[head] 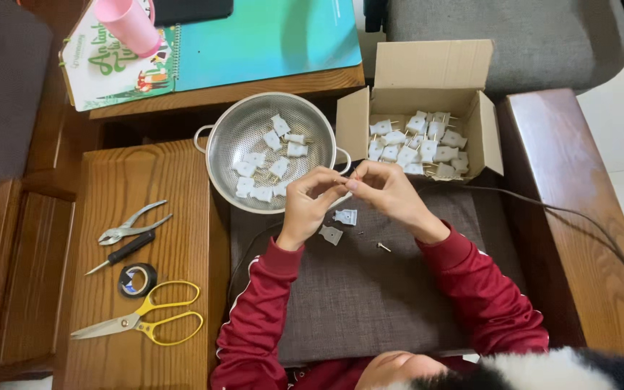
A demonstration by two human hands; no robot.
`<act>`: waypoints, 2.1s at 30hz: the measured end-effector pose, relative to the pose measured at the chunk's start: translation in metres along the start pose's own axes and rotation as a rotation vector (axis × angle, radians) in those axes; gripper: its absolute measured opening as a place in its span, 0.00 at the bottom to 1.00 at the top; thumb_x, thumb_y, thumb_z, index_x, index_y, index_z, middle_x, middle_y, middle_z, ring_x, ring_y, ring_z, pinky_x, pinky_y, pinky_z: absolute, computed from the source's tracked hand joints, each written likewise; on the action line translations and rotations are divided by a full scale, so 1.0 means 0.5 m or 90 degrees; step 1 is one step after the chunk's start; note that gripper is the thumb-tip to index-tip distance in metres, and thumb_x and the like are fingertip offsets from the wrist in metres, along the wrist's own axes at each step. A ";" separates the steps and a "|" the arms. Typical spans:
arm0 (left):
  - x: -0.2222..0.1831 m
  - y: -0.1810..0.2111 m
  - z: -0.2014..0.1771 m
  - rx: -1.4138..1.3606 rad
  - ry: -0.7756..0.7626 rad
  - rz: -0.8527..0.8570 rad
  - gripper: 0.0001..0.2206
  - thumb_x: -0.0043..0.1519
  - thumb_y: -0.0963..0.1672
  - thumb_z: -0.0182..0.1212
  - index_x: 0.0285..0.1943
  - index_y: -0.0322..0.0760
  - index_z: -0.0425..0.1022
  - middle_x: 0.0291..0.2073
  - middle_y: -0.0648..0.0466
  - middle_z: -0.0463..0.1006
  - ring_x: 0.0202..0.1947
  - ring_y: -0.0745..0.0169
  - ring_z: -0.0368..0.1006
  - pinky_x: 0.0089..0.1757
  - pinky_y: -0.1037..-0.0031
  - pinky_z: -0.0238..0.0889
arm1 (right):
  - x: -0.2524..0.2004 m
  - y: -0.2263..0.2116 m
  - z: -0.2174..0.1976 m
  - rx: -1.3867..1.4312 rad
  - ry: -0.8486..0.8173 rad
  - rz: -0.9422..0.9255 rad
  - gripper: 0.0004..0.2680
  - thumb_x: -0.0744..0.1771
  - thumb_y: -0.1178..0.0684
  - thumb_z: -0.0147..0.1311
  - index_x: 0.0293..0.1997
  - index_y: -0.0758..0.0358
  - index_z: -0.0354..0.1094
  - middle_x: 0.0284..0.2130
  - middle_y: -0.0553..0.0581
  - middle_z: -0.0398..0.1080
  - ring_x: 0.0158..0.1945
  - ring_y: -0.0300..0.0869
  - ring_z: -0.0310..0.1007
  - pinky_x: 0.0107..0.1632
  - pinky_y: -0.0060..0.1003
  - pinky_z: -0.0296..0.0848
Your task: The person assembles electrical plugs by hand, inserting metal components and wires into plastic housings and securing them with a screwdriver.
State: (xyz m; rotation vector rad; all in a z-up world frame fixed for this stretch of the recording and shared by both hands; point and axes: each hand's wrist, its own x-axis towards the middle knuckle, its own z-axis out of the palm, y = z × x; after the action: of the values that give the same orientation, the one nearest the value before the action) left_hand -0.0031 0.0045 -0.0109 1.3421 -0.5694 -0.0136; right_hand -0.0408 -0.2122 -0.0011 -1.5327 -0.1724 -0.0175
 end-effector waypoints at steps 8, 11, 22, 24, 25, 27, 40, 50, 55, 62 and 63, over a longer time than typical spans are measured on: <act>0.002 0.009 0.004 -0.005 0.004 0.018 0.06 0.69 0.38 0.82 0.53 0.33 0.93 0.43 0.47 0.89 0.45 0.64 0.87 0.48 0.71 0.85 | -0.011 -0.011 0.005 -0.001 0.012 0.002 0.04 0.73 0.56 0.69 0.44 0.63 0.81 0.25 0.54 0.79 0.26 0.33 0.73 0.27 0.27 0.73; -0.001 0.020 0.004 0.008 0.002 0.027 0.06 0.69 0.39 0.82 0.53 0.34 0.93 0.43 0.48 0.89 0.45 0.65 0.87 0.48 0.71 0.85 | -0.017 -0.012 0.012 0.000 0.019 -0.001 0.05 0.74 0.54 0.69 0.45 0.63 0.81 0.25 0.55 0.79 0.26 0.33 0.73 0.27 0.27 0.73; 0.003 0.031 0.011 -0.018 -0.007 0.037 0.06 0.70 0.38 0.80 0.54 0.34 0.93 0.43 0.49 0.89 0.44 0.66 0.87 0.47 0.72 0.85 | -0.027 -0.041 0.021 0.000 0.041 -0.046 0.05 0.75 0.55 0.69 0.45 0.65 0.81 0.25 0.55 0.78 0.26 0.33 0.74 0.28 0.27 0.74; -0.001 0.030 0.012 -0.013 -0.007 0.035 0.06 0.70 0.39 0.80 0.54 0.33 0.93 0.43 0.49 0.89 0.44 0.65 0.88 0.47 0.72 0.86 | -0.027 -0.027 0.021 -0.004 0.043 -0.051 0.04 0.74 0.56 0.70 0.46 0.64 0.82 0.26 0.55 0.79 0.26 0.32 0.74 0.29 0.27 0.75; -0.002 0.026 0.012 -0.013 -0.006 0.034 0.06 0.70 0.39 0.80 0.54 0.33 0.93 0.43 0.49 0.89 0.44 0.65 0.88 0.47 0.72 0.86 | -0.030 -0.032 0.020 -0.004 0.042 -0.050 0.04 0.74 0.56 0.70 0.46 0.64 0.82 0.26 0.55 0.79 0.26 0.32 0.74 0.29 0.27 0.75; -0.002 0.021 0.009 -0.014 -0.009 0.034 0.06 0.70 0.38 0.80 0.53 0.32 0.93 0.43 0.48 0.89 0.44 0.65 0.88 0.46 0.72 0.86 | -0.032 -0.045 0.018 -0.013 0.037 -0.048 0.04 0.74 0.56 0.69 0.46 0.65 0.82 0.26 0.55 0.79 0.26 0.33 0.74 0.30 0.27 0.73; 0.010 0.017 0.012 -0.012 0.000 0.010 0.05 0.70 0.38 0.80 0.54 0.33 0.92 0.44 0.49 0.90 0.44 0.67 0.87 0.47 0.72 0.86 | -0.020 -0.027 0.014 -0.017 0.057 -0.052 0.04 0.74 0.56 0.69 0.46 0.64 0.82 0.25 0.55 0.79 0.25 0.33 0.75 0.28 0.27 0.75; -0.002 0.026 0.015 -0.026 0.018 0.010 0.05 0.72 0.39 0.79 0.55 0.33 0.92 0.44 0.49 0.89 0.42 0.66 0.88 0.45 0.72 0.86 | -0.021 -0.014 0.026 -0.014 0.072 -0.050 0.05 0.76 0.54 0.66 0.48 0.64 0.82 0.27 0.56 0.80 0.26 0.34 0.76 0.31 0.28 0.76; 0.004 0.005 0.015 -0.026 0.014 0.015 0.06 0.72 0.39 0.79 0.55 0.33 0.92 0.43 0.49 0.88 0.40 0.65 0.89 0.46 0.70 0.86 | -0.014 -0.025 0.026 -0.010 0.102 -0.041 0.09 0.79 0.51 0.60 0.48 0.64 0.81 0.27 0.56 0.78 0.26 0.33 0.73 0.27 0.27 0.71; 0.000 0.015 0.021 -0.036 0.015 0.002 0.06 0.73 0.40 0.78 0.56 0.33 0.92 0.43 0.50 0.87 0.38 0.66 0.88 0.48 0.68 0.86 | -0.017 -0.057 0.034 0.010 0.121 -0.013 0.10 0.79 0.50 0.59 0.48 0.63 0.82 0.24 0.55 0.75 0.25 0.33 0.70 0.25 0.27 0.69; 0.003 0.013 0.019 -0.032 0.015 -0.003 0.06 0.73 0.40 0.79 0.56 0.33 0.92 0.44 0.50 0.87 0.38 0.66 0.88 0.48 0.68 0.85 | -0.015 -0.062 0.036 0.011 0.117 -0.015 0.10 0.79 0.50 0.59 0.47 0.63 0.82 0.23 0.54 0.73 0.24 0.33 0.68 0.24 0.27 0.68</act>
State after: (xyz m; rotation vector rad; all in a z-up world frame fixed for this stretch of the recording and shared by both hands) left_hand -0.0075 -0.0031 -0.0031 1.2936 -0.5433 -0.0153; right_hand -0.0538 -0.1963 0.0294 -1.5026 -0.0441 -0.1748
